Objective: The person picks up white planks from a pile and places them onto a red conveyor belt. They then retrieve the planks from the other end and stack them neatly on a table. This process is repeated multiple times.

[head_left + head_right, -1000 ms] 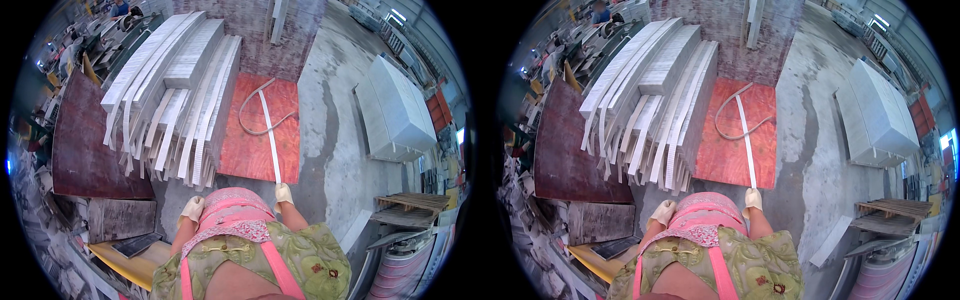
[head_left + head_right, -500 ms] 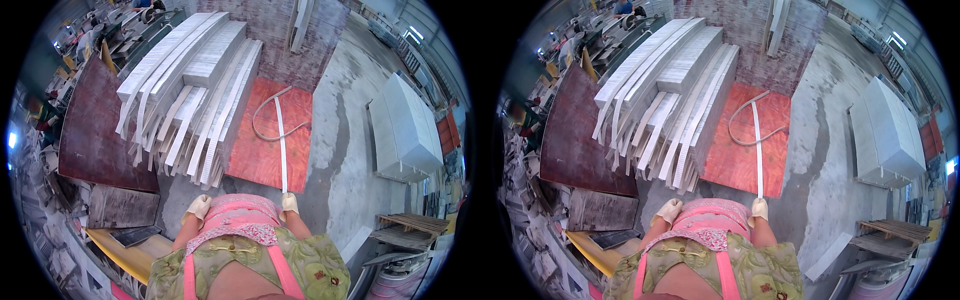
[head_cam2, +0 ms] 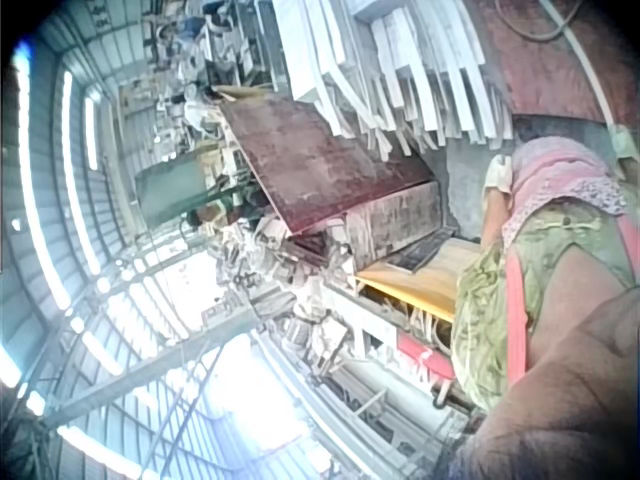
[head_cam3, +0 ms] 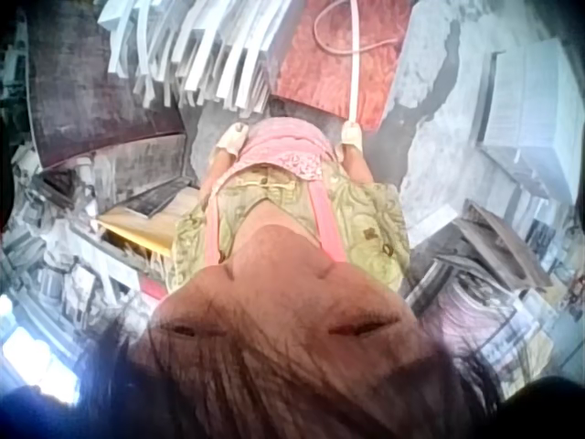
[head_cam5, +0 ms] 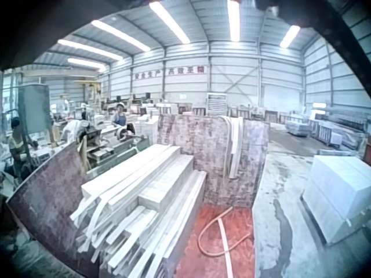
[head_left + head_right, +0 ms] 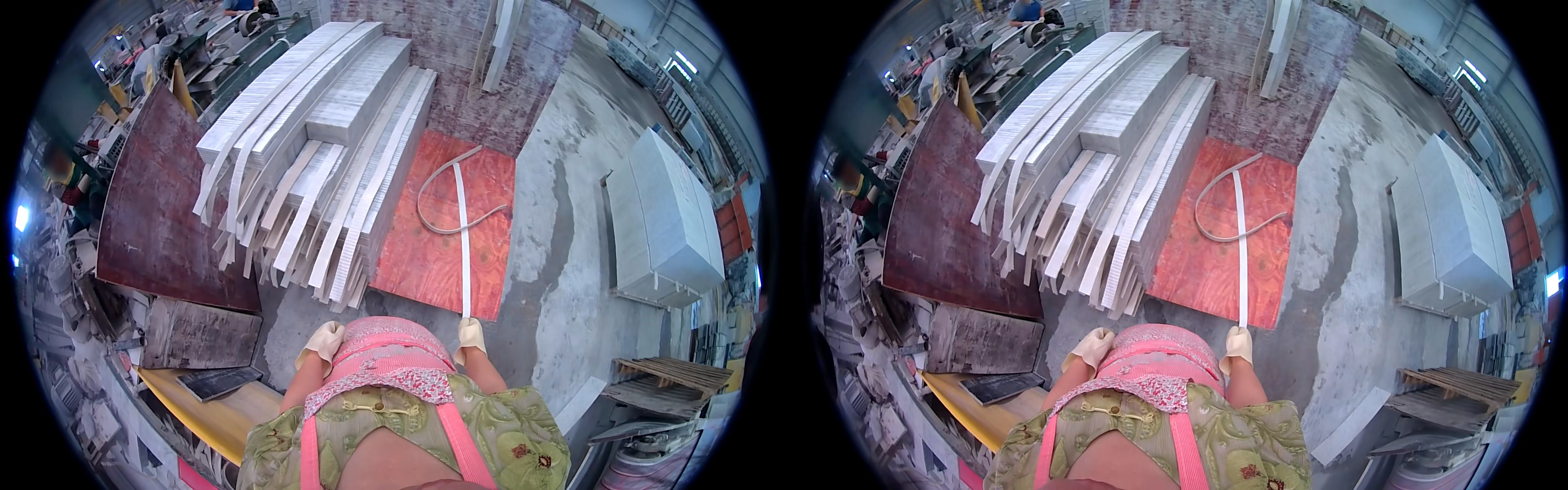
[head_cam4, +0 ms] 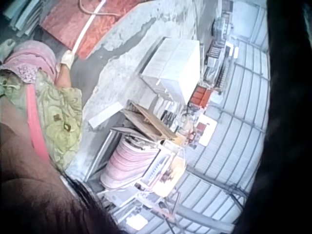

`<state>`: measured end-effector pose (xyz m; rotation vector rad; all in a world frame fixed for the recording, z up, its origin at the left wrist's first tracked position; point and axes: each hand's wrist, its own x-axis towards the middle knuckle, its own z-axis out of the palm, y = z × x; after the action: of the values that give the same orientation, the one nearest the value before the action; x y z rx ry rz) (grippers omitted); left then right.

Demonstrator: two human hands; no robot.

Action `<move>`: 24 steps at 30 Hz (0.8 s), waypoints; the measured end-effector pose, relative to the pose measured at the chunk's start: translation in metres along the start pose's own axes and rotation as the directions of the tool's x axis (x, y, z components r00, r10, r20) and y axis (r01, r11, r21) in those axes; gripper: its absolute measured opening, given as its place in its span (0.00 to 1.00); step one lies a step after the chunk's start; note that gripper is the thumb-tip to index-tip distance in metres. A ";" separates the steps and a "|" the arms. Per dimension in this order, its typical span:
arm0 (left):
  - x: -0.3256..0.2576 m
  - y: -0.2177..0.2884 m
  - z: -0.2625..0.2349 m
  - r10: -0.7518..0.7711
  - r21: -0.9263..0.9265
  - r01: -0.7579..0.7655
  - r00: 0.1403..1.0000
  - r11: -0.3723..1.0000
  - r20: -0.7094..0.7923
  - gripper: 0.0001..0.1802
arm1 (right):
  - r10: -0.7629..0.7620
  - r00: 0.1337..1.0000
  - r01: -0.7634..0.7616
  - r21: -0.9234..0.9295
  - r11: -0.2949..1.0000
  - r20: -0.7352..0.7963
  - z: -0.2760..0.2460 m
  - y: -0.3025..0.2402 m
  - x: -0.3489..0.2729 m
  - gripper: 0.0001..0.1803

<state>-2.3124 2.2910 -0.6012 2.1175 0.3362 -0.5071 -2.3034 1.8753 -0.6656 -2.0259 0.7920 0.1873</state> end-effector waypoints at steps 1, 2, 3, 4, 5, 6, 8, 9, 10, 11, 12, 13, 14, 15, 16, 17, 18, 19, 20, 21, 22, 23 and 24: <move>0.000 0.003 -0.001 0.004 0.015 -0.004 1.000 1.000 -0.005 0.19 | -0.016 1.000 0.016 -0.006 1.000 -0.027 0.004 0.008 0.004 0.23; -0.001 0.007 -0.002 0.007 0.030 -0.007 1.000 1.000 -0.009 0.19 | -0.032 0.998 0.032 -0.012 0.999 -0.054 0.007 0.016 0.009 0.23; -0.001 0.008 -0.003 0.007 0.045 -0.006 1.000 0.999 -0.017 0.20 | -0.036 0.997 0.035 -0.016 0.999 -0.061 0.008 0.017 0.009 0.23; -0.003 0.010 -0.004 0.004 0.045 -0.003 1.000 0.999 -0.022 0.21 | -0.040 0.997 0.038 -0.018 0.999 -0.069 0.010 0.018 0.009 0.23; -0.004 0.012 -0.004 0.001 0.045 0.000 1.000 0.999 -0.026 0.22 | -0.043 0.996 0.041 -0.021 0.999 -0.077 0.011 0.019 0.009 0.23; -0.006 0.013 -0.004 -0.005 0.043 0.007 0.999 0.999 -0.034 0.23 | -0.020 0.998 0.020 -0.009 1.000 -0.051 0.011 0.015 0.007 0.24; -0.007 0.009 -0.004 -0.009 0.025 0.010 0.999 1.000 -0.038 0.23 | 0.024 1.000 -0.024 0.015 1.000 0.001 0.009 0.005 0.002 0.25; -0.007 0.010 -0.004 -0.006 0.018 0.006 0.999 1.000 -0.035 0.23 | 0.002 1.000 -0.002 0.015 1.000 -0.023 0.009 0.006 0.002 0.24; -0.007 0.014 -0.005 -0.001 0.023 0.001 1.000 1.000 -0.027 0.23 | -0.018 0.999 0.018 0.017 1.000 -0.051 0.013 0.014 0.007 0.24; -0.007 0.018 -0.006 0.004 0.027 -0.004 1.000 1.000 -0.020 0.23 | -0.038 0.996 0.039 0.017 0.999 -0.079 0.015 0.022 0.012 0.23; -0.007 0.018 -0.007 0.005 0.031 -0.004 1.000 1.000 -0.016 0.23 | -0.037 0.996 0.038 0.010 0.999 -0.079 0.017 0.024 0.013 0.23; -0.006 0.018 -0.007 0.009 0.031 -0.009 1.000 0.999 -0.009 0.22 | -0.037 0.996 0.037 0.003 0.999 -0.080 0.018 0.025 0.014 0.23; -0.005 0.017 -0.009 0.014 0.031 -0.014 1.000 0.999 -0.003 0.21 | -0.036 0.996 0.036 -0.004 0.999 -0.081 0.018 0.027 0.015 0.23; -0.005 0.015 -0.009 0.016 0.029 -0.016 1.000 0.999 0.002 0.20 | -0.023 0.998 0.023 -0.007 1.000 -0.055 0.018 0.024 0.013 0.24; -0.005 0.015 -0.009 0.014 0.028 -0.014 1.000 1.000 -0.003 0.20 | -0.010 1.000 0.010 -0.012 1.000 -0.030 0.015 0.018 0.009 0.25; -0.006 0.015 -0.009 0.011 0.027 -0.011 1.000 1.000 -0.008 0.21 | 0.003 1.000 -0.003 -0.017 1.000 -0.004 0.012 0.013 0.005 0.26; -0.007 0.017 -0.009 0.011 0.026 -0.011 1.000 1.000 -0.011 0.21 | 0.000 1.000 0.000 -0.014 1.000 -0.006 0.009 0.010 0.002 0.26; -0.007 0.017 -0.009 0.013 0.031 -0.013 1.000 0.999 -0.009 0.21 | -0.003 1.000 0.003 -0.010 1.000 -0.006 0.006 0.008 -0.002 0.26; -0.008 0.018 -0.010 0.015 0.037 -0.015 1.000 0.999 -0.006 0.21 | -0.006 1.000 0.006 -0.007 1.000 -0.007 0.003 0.005 -0.005 0.26; -0.008 0.018 -0.010 0.017 0.043 -0.017 1.000 0.999 -0.004 0.21 | -0.005 1.000 0.005 -0.010 1.000 -0.010 0.001 0.003 -0.007 0.26; -0.008 0.017 -0.009 0.014 0.044 -0.013 1.000 0.999 -0.008 0.22 | -0.005 1.000 0.005 -0.012 1.000 -0.013 -0.001 0.000 -0.009 0.26; -0.008 0.015 -0.008 0.010 0.046 -0.009 1.000 0.999 -0.013 0.23 | -0.004 1.000 0.004 -0.014 1.000 -0.016 -0.002 -0.003 -0.011 0.26; -0.009 0.016 -0.007 0.006 0.048 -0.005 1.000 0.999 -0.016 0.23 | -0.004 1.000 0.004 -0.014 1.000 -0.020 -0.002 -0.002 -0.010 0.26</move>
<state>-2.3116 2.2875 -0.5820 2.1695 0.3300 -0.4993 -2.3101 1.8789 -0.6584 -2.0450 0.8008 0.1711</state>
